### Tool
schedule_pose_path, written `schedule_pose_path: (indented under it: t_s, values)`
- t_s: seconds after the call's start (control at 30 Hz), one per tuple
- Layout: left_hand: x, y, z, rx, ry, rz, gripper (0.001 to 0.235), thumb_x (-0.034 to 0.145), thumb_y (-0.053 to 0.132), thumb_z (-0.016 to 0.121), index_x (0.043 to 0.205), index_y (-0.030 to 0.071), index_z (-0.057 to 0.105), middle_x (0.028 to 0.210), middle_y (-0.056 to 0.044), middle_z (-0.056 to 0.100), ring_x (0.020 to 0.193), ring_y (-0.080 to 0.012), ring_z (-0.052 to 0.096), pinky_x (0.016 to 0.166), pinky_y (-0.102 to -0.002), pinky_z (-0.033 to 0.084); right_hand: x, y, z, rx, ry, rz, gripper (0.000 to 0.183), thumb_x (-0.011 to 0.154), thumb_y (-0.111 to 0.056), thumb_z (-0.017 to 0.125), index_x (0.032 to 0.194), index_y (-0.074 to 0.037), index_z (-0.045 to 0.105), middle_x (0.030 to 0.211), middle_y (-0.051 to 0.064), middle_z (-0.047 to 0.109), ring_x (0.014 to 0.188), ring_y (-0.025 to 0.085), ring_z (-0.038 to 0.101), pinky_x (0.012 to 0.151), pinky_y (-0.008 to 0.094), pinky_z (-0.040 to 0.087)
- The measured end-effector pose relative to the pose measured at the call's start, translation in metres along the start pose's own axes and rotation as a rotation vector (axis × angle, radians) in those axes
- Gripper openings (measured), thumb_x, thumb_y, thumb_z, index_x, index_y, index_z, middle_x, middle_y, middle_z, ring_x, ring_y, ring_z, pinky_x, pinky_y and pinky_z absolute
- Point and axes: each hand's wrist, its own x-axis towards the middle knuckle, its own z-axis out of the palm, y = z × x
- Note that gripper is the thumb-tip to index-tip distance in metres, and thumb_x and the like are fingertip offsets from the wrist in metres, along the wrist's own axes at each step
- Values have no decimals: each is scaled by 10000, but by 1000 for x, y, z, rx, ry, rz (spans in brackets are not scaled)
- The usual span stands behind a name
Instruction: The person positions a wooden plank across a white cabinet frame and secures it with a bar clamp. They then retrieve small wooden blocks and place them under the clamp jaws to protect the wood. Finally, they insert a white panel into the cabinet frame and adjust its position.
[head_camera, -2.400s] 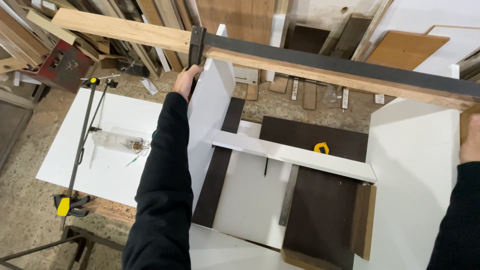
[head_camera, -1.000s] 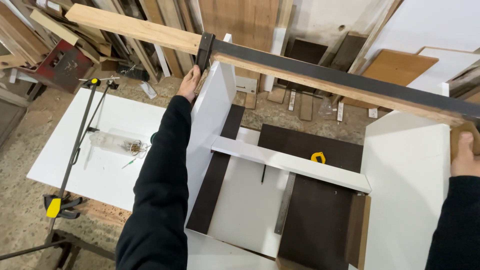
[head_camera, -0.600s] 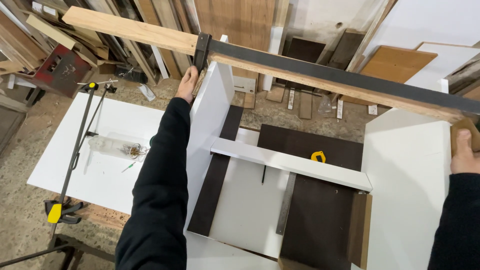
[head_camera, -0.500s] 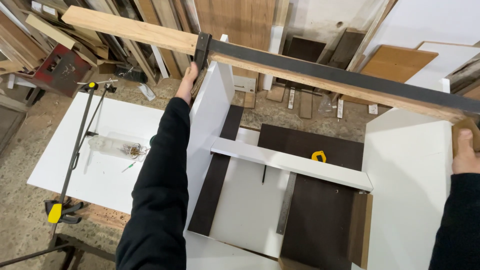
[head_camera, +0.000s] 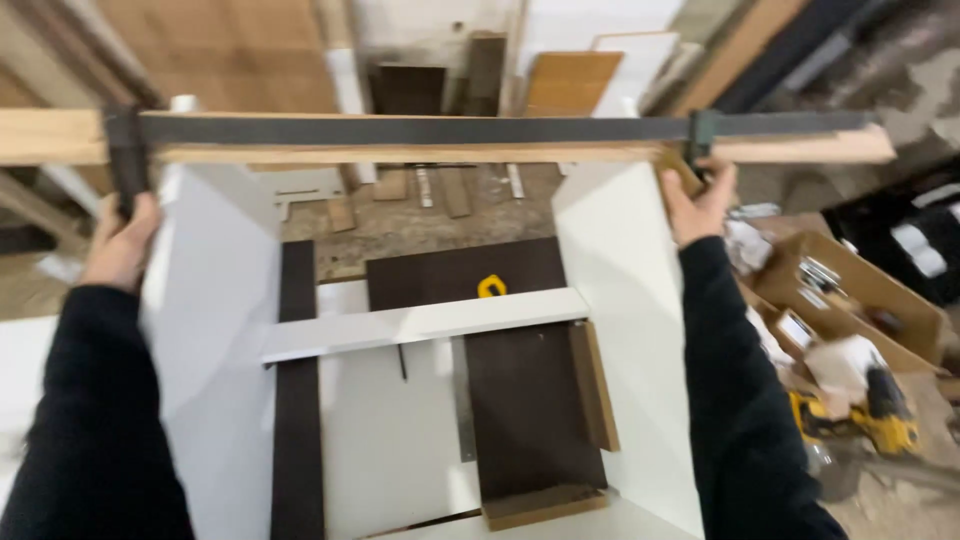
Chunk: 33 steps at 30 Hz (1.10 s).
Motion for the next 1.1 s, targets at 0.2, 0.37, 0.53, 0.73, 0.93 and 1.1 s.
schedule_pose_path:
  t_s: [0.2, 0.37, 0.53, 0.73, 0.93, 1.1]
  values:
    - [-19, 38, 9, -169, -54, -152, 393, 1147, 359, 638, 1423, 139, 467, 1109, 32, 589, 952, -82, 584, 769, -273, 494, 3, -2, 5, 91, -45, -63, 451, 1029, -134, 814, 1242, -58, 423, 1206, 92, 487, 1138, 172, 526, 1016, 335, 491]
    - [-17, 28, 6, -97, -32, -146, 511, 1179, 391, 645, 1552, 111, 434, 1179, 4, 605, 988, -98, 596, 802, -286, 500, 1, -16, 6, 147, -87, 12, 479, 1029, -161, 812, 1248, -77, 395, 1209, 85, 495, 1140, 163, 535, 1011, 320, 501]
    - [-15, 32, 9, -102, -23, -134, 591, 1133, 373, 660, 1551, 81, 363, 1198, -15, 612, 1046, -109, 626, 835, -298, 538, 5, -27, 7, 186, -96, 60, 503, 1011, -172, 819, 1253, -86, 387, 1219, 87, 506, 1144, 164, 544, 1008, 319, 507]
    - [-17, 26, 7, -57, -45, -58, 558, 1136, 349, 625, 1476, -35, 404, 1179, -83, 608, 1084, -160, 610, 889, -307, 517, 6, -24, 1, -50, -100, 0, 441, 1004, -222, 846, 1226, -64, 500, 1278, 110, 419, 1187, 216, 500, 1082, 383, 467]
    - [-14, 25, 5, -65, -24, -104, 507, 1141, 375, 667, 1478, 84, 426, 1206, -42, 617, 1060, -119, 601, 875, -274, 503, 10, -22, -3, -200, -109, 0, 445, 919, -273, 859, 1230, -26, 659, 1326, 168, 438, 1265, 326, 506, 1110, 419, 443]
    - [-13, 11, -1, -109, -57, -68, 437, 1171, 321, 648, 1421, 39, 427, 1181, -27, 585, 1095, -118, 570, 913, -285, 488, 17, -12, -9, -305, -146, 19, 394, 859, -294, 827, 1059, 35, 744, 1428, 251, 442, 1329, 399, 503, 1107, 431, 447]
